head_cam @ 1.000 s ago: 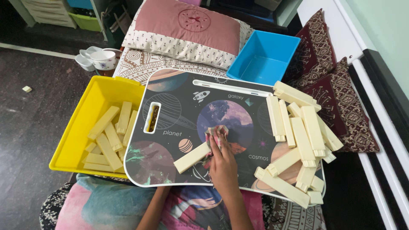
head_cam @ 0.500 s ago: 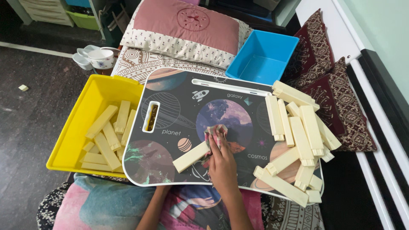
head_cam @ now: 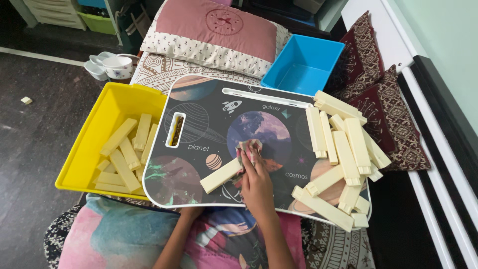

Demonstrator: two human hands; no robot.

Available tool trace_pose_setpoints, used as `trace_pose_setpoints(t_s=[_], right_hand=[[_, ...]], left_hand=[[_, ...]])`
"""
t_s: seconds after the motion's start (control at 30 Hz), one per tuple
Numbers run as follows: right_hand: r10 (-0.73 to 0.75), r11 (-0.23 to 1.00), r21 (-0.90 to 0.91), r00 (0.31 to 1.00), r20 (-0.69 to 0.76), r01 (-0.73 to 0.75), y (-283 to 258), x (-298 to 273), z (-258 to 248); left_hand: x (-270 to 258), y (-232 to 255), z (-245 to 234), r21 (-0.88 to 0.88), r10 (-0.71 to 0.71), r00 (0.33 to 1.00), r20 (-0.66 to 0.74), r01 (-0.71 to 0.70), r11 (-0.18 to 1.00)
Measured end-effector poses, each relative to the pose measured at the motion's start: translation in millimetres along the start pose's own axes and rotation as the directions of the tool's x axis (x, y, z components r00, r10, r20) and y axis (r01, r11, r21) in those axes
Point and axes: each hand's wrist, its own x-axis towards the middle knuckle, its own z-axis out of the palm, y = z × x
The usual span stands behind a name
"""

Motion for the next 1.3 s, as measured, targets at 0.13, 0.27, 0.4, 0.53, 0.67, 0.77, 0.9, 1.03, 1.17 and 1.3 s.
trace_pose_setpoints(t_s=[0.13, 0.27, 0.4, 0.53, 0.67, 0.77, 0.9, 1.03, 1.17, 1.3], right_hand=[[-0.018, 1.000, 0.012, 1.000, -0.003, 0.018, -1.5, -1.9, -0.8], [0.001, 1.000, 0.014, 1.000, -0.004, 0.000, -0.1, -0.4, 0.8], [0.010, 1.000, 0.004, 1.000, 0.007, -0.010, 2.5, -0.8, 2.1], [0.011, 1.000, -0.010, 1.000, 0.025, -0.011, 1.1, -2.8, 2.9], [-0.043, 0.998, -0.053, 0.999, -0.003, 0.043, 2.5, -1.5, 0.1], [-0.048, 0.995, -0.093, 0.999, -0.010, 0.047, 0.1, -2.7, 2.3], [-0.044, 0.991, -0.125, 0.998, -0.044, 0.038, -4.7, -2.2, 2.9], [0.027, 0.988, -0.149, 1.000, -0.001, -0.027, -8.3, -1.8, -2.2], [0.041, 0.987, -0.152, 0.998, -0.042, -0.047, -8.5, -0.5, -7.1], [-0.070, 0.988, -0.140, 0.997, -0.021, 0.066, -5.8, 7.1, -3.4]], left_hand=[[-4.0, -0.6, -1.3, -0.086, 0.025, 0.999, -0.040, -0.028, 0.996], [-1.2, -4.2, 4.1, -0.052, 0.166, 0.969, -0.180, -0.178, 0.983], [-5.5, 2.1, -0.6, 0.041, 0.150, 0.978, -0.144, -0.146, 0.988], [-41.8, 49.6, -32.8, -0.030, -0.202, 0.977, -0.065, 0.200, 0.979], [-108.2, 137.8, -98.3, -0.013, 0.019, 0.991, 0.136, -0.017, 1.000], [-128.3, 181.6, -164.2, -0.228, 0.214, 0.975, -0.056, -0.222, 0.948], [-92.9, 202.5, -223.2, 0.078, 0.222, 0.882, -0.416, -0.209, 0.975], [-68.5, 198.6, -226.6, -0.071, 0.155, 0.881, -0.446, -0.207, 0.976], [-65.7, 176.0, -219.8, -0.211, 0.167, 0.908, -0.384, -0.263, 0.942], [-67.5, 158.3, -216.6, -0.330, 0.127, 0.954, -0.273, -0.217, 0.919]])
